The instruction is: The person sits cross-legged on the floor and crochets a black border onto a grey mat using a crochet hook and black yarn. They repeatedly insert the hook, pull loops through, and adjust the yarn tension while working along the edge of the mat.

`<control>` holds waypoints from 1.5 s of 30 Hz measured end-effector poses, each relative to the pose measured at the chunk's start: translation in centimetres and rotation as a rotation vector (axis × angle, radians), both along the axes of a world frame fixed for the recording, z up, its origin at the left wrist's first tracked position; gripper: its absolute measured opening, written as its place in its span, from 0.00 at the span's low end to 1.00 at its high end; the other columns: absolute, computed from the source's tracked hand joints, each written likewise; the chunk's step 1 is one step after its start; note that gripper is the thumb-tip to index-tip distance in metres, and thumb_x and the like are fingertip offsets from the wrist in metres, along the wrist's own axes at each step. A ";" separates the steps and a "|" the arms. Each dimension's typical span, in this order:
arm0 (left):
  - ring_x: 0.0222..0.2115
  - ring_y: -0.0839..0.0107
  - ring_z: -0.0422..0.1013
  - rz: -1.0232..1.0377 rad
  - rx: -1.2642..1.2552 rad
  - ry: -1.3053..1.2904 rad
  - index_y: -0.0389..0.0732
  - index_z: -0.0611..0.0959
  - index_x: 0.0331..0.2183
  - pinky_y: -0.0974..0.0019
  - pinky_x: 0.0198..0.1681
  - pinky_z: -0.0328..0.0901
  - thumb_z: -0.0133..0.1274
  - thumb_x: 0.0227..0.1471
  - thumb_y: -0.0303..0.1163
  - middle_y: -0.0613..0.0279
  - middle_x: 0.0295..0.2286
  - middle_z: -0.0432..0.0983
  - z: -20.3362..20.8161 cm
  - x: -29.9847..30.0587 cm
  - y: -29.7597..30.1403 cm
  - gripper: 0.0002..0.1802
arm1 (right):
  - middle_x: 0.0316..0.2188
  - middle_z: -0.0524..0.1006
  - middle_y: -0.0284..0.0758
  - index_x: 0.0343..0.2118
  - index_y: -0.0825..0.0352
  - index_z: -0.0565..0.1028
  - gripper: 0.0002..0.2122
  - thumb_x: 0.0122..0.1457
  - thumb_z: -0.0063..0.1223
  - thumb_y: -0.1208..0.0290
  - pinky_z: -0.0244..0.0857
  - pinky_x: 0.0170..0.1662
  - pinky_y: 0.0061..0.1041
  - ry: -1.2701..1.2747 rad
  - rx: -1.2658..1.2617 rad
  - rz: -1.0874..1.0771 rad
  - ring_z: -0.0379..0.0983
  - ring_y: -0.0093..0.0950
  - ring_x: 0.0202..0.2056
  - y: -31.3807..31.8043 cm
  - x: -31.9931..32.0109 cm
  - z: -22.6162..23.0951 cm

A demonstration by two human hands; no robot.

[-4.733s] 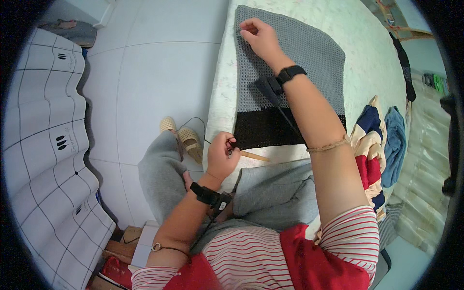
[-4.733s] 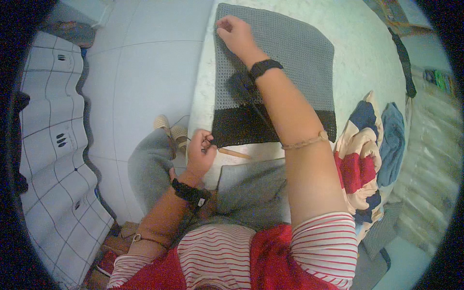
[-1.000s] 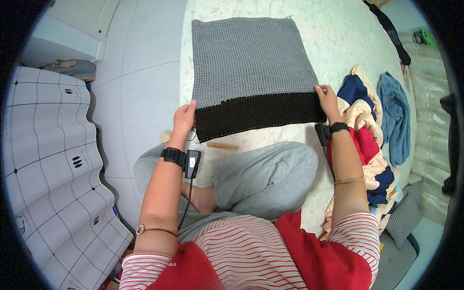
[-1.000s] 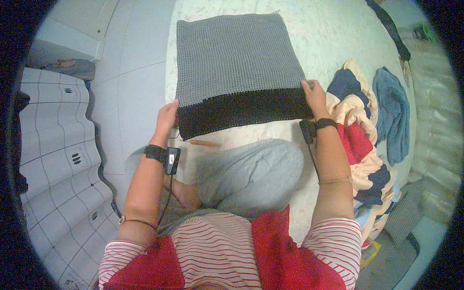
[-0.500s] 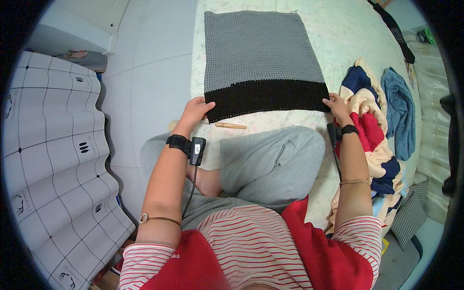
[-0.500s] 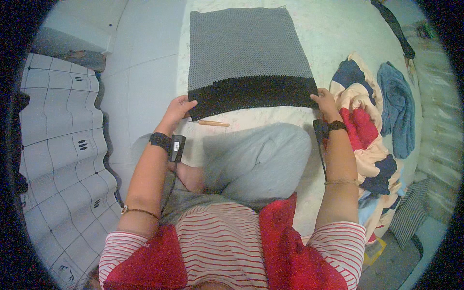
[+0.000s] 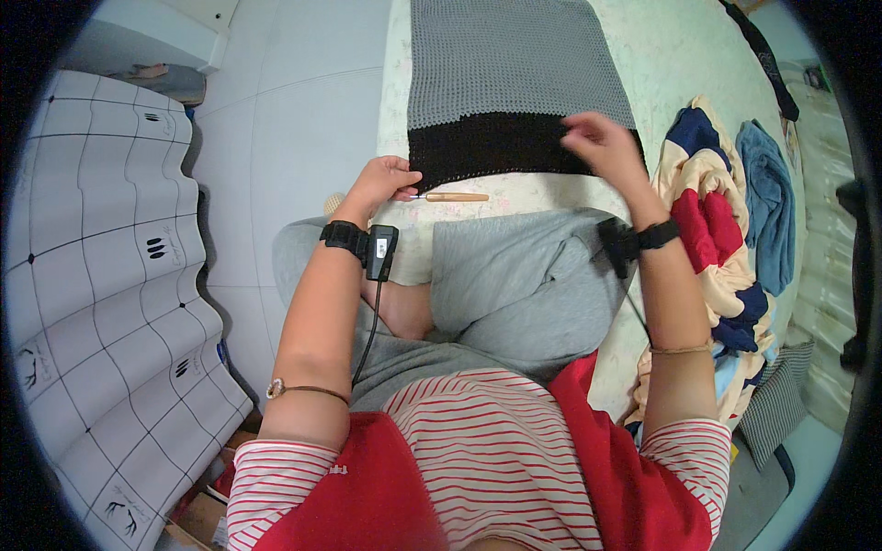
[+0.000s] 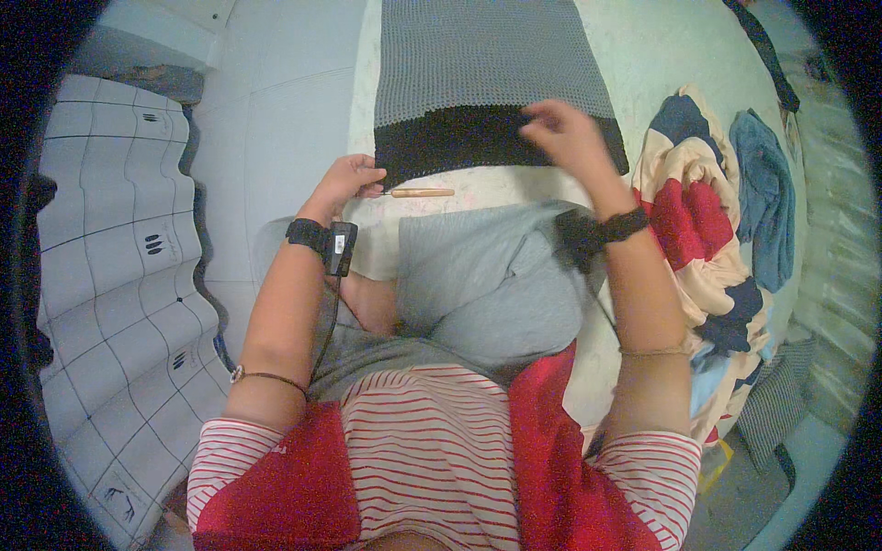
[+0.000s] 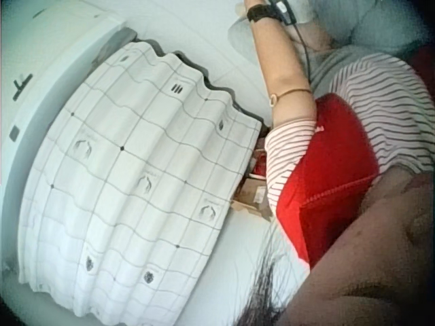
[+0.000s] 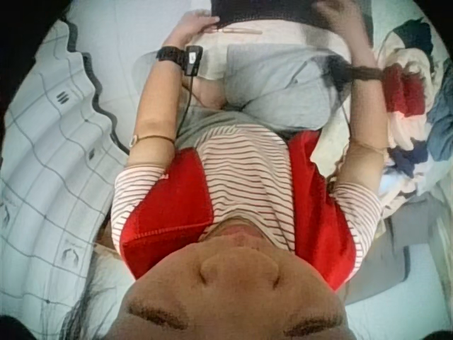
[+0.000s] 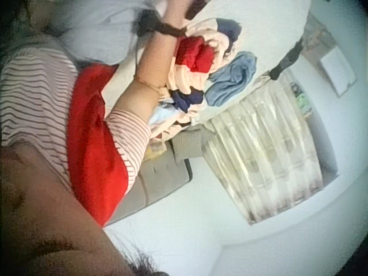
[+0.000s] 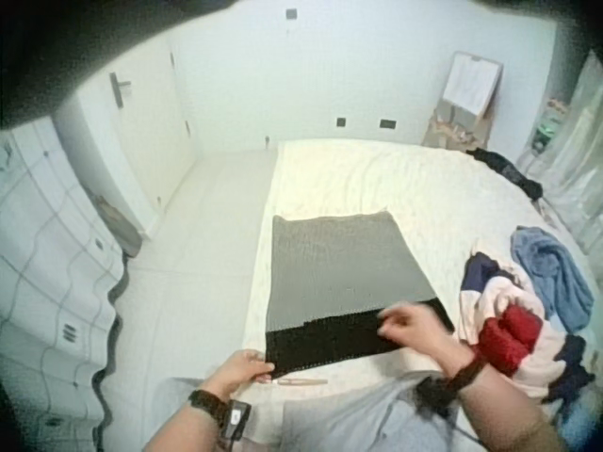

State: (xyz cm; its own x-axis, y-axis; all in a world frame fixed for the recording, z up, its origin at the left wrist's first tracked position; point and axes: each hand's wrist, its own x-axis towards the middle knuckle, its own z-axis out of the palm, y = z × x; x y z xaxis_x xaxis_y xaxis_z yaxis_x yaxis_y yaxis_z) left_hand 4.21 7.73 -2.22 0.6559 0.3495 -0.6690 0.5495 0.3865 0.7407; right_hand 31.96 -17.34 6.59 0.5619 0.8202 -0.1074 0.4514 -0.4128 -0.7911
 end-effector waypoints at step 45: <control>0.27 0.73 0.75 0.147 -0.087 -0.121 0.31 0.77 0.39 0.75 0.31 0.70 0.54 0.50 0.24 0.58 0.28 0.78 -0.7 -2.1 -1.2 0.13 | 0.22 0.73 0.34 0.37 0.59 0.79 0.11 0.49 0.55 0.71 0.65 0.36 0.32 -0.385 0.075 0.353 0.70 0.34 0.29 8.6 -16.1 -7.0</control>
